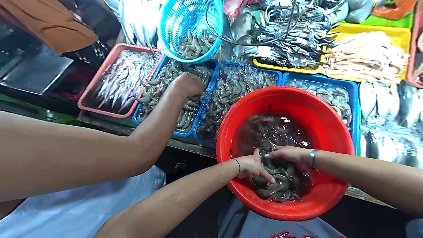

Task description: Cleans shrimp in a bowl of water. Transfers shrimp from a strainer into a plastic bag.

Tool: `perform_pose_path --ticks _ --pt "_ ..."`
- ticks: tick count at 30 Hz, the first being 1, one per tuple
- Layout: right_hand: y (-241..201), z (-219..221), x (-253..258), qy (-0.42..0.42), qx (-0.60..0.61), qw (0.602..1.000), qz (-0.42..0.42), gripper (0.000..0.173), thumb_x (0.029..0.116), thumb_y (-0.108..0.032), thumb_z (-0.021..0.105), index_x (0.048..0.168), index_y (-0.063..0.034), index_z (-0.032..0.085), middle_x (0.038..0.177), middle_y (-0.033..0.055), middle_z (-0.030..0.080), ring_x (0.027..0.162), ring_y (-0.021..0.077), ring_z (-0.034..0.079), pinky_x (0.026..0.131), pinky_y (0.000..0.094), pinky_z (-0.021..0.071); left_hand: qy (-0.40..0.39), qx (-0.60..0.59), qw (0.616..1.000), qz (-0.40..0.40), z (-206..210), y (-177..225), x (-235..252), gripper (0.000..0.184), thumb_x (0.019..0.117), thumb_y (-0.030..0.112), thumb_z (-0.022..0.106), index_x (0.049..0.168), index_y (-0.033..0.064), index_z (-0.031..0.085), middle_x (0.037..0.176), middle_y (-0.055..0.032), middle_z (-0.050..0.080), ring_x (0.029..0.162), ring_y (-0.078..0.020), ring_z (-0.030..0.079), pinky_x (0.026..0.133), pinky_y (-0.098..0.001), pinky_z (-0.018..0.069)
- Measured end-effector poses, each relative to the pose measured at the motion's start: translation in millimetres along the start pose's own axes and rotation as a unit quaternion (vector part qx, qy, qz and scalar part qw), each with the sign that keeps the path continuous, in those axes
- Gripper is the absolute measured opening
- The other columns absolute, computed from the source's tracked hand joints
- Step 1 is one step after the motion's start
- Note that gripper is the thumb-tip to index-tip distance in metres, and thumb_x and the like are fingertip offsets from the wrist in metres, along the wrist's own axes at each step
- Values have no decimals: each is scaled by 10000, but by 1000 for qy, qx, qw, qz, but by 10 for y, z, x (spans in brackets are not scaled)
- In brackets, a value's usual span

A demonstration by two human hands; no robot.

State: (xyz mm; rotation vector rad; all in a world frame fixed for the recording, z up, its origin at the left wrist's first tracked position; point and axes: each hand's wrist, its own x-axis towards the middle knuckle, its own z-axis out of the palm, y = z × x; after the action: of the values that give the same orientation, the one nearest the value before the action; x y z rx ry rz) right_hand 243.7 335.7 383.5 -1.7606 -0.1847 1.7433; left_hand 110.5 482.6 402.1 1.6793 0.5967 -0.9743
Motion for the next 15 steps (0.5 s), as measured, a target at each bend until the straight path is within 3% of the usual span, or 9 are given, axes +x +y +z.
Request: perform_pose_path --ticks 2,5,9,15 --pt "17 59 36 -26 35 999 10 636 952 -462 695 1450 -121 495 1171 113 695 1053 226 698 909 448 593 -6 -65 998 -5 37 -22 -13 1487 681 232 973 1619 176 -180 1573 -283 345 1173 -396 663 842 -571 626" --pt "7 117 62 -46 66 997 17 465 986 -454 641 1257 -76 612 1025 97 709 916 202 709 819 422 607 14 -104 994 15 88 -41 -47 1447 687 203 967 1619 176 -140 1561 -268 365 1174 -355 672 848 -530 637" --pt "-148 152 -72 -30 91 995 3 448 1002 -382 639 1343 -103 554 1045 109 711 926 212 721 818 411 618 29 -193 979 54 107 -37 -122 1375 709 69 931 1609 219 -97 1477 -272 447 928 -365 752 676 -509 671" --pt "-450 98 -290 -1 73 997 -31 385 1011 -328 624 1307 -91 560 1012 120 715 888 210 726 780 394 625 54 -241 960 130 6 124 -281 1214 723 47 924 1571 188 67 1400 -230 528 918 -320 764 716 -443 686"
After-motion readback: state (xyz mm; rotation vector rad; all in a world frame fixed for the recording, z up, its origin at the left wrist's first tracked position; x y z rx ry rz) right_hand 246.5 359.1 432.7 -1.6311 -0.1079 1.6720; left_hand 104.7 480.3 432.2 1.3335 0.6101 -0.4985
